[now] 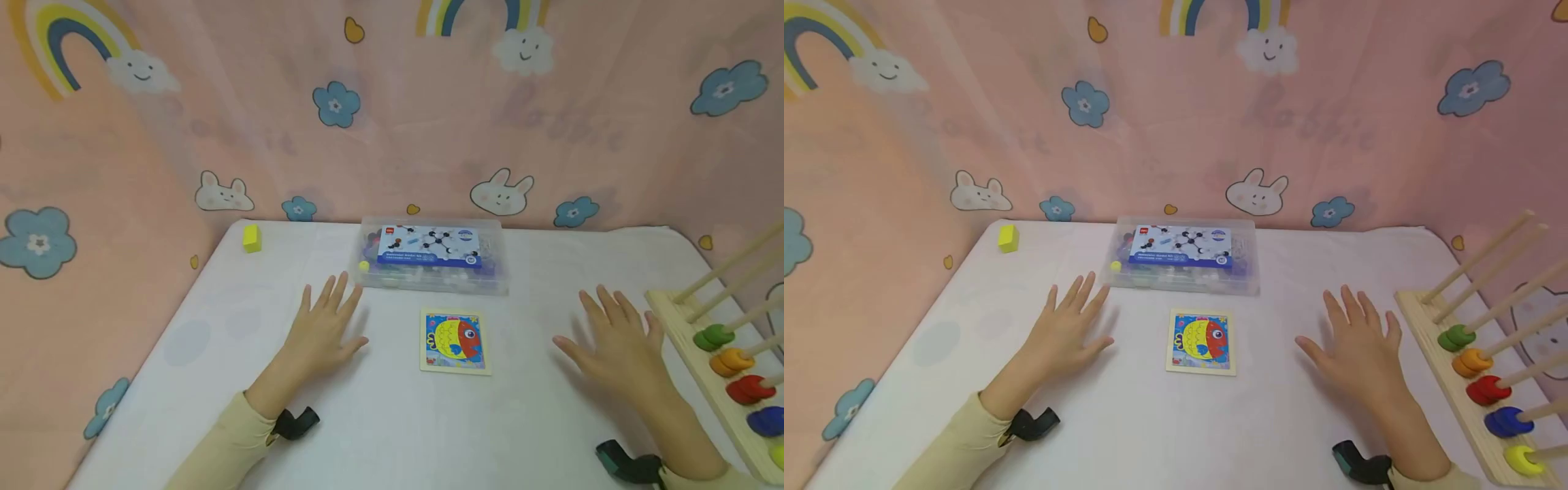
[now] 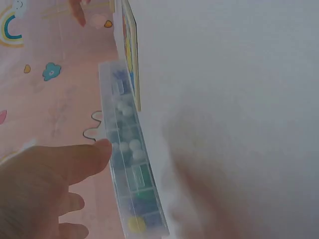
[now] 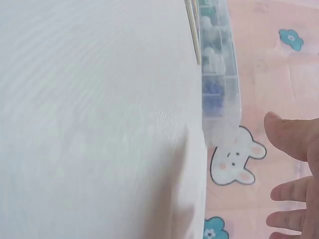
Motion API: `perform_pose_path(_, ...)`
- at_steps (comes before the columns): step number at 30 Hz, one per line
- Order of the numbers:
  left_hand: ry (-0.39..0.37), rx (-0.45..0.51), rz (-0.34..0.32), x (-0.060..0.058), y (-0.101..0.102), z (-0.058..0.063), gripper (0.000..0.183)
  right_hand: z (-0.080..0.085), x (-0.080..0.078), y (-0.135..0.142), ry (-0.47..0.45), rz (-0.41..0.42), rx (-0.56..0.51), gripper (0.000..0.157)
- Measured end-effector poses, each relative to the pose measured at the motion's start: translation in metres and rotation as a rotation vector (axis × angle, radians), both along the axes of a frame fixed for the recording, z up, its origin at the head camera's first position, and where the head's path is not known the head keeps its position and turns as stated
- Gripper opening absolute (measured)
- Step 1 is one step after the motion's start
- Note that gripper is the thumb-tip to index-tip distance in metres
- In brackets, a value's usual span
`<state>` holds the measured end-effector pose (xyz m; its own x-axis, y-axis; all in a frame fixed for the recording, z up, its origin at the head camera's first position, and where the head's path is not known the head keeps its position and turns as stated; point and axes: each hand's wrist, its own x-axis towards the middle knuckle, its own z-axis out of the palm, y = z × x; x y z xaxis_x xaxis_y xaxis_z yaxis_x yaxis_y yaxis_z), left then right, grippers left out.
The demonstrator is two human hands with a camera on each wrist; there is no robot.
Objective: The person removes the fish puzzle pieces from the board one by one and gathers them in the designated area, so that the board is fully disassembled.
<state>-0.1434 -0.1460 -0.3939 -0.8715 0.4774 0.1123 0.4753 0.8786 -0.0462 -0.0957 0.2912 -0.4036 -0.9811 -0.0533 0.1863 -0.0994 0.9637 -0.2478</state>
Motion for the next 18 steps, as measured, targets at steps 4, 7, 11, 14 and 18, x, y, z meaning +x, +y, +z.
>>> perform_pose_path(4,-0.007,0.033,-0.100,-0.004,0.022,0.001,0.075,0.000,-0.008,-0.020,0.132,0.111,-0.038,0.073)
perform_pose_path(7,-0.037,0.064,-0.159,-0.006,0.039,0.002,0.072,0.001,-0.013,-0.038,0.136,0.183,-0.059,0.067)
perform_pose_path(11,-0.067,0.112,-0.224,-0.011,0.059,-0.001,0.069,0.005,-0.021,-0.064,0.001,0.248,-0.117,0.063)
perform_pose_path(14,-0.121,0.151,-0.247,-0.017,0.072,-0.006,0.067,0.007,-0.028,-0.082,-0.095,0.282,-0.188,0.060)
perform_pose_path(18,-0.267,0.221,-0.235,-0.026,0.088,-0.015,0.063,0.008,-0.040,-0.105,-0.175,0.336,-0.281,0.054)
